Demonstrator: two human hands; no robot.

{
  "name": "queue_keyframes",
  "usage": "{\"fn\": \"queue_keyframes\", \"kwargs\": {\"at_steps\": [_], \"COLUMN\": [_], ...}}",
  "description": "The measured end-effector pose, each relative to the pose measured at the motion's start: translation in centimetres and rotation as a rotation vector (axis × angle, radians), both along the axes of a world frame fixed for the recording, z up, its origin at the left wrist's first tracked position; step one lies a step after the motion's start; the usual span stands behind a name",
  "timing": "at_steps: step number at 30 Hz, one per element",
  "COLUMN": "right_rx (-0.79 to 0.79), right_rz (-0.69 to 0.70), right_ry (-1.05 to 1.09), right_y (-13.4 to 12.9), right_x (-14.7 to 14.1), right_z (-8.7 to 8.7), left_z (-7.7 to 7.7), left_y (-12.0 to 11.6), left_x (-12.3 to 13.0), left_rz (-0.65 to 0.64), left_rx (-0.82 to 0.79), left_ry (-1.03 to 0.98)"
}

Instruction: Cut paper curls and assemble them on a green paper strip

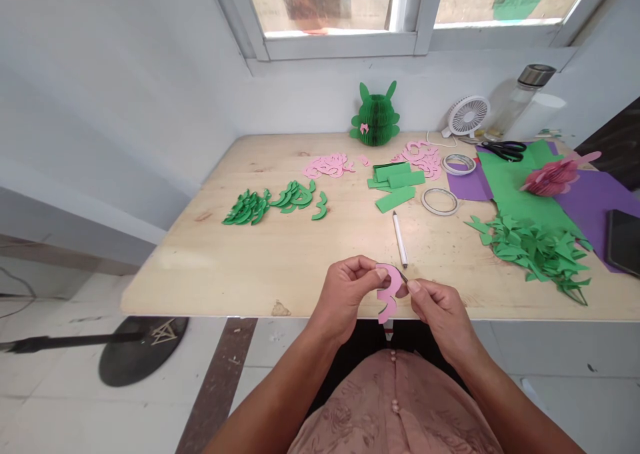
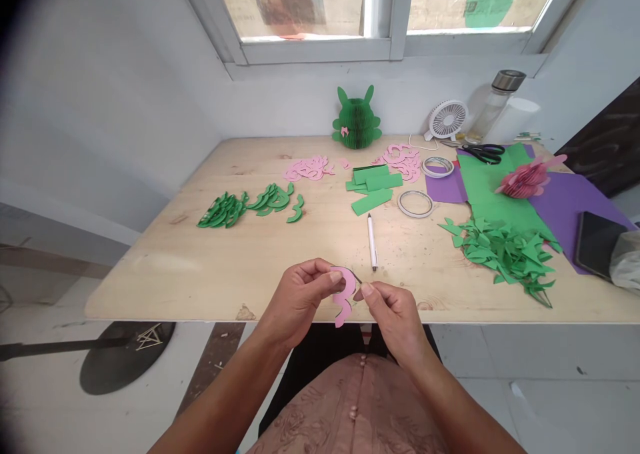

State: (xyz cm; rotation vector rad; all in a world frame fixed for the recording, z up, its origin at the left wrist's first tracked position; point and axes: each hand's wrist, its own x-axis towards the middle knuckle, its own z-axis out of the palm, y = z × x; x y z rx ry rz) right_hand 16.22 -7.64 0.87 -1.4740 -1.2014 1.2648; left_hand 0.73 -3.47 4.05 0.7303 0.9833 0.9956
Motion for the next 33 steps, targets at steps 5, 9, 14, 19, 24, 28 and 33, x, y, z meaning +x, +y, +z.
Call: {"fn": "queue_keyframes", "kwargs": {"at_steps": [5,9,14,19,24,28,33], "right_rx": [0.019,0.014,0.014,0.015,0.014,0.013,0.017], "right_rz": [0.011,0.013,0.03,0.043,0.062,0.077,0.082], "right_ry": [-0.002,-0.001,-0.023,-0.065,-0.083,-0.082,-0.082], "right_y": [0.1,0.0,0.1,0.2,0.2,0.2,0.3], "right_x": [0.0,0.1,0.3,0.5,0.7,0.8,0.8], "right_z": [0.2,0.1,0.3,0.6,0.6,0.7,0.8], "left_z": [0.2,0.3,0.3,0.5,0.7,0.7,0.8], "left_y": [0.2,0.4,0.6,0.8,0.9,1.0,1.2], "left_x": [-0.2,-0.4,-0.6,-0.7,-0.8,-0.8,-0.9], "left_rz": [-0.047,-0.084,-0.115,-0.129,-0.149,-0.158,-0.202], "left_rx": [0.025,0.038,0.058,0.079,0.081,0.087,0.102], "left_ry": [0.012,0.026,0.046,0.065,0.063,0.069,0.092]}}
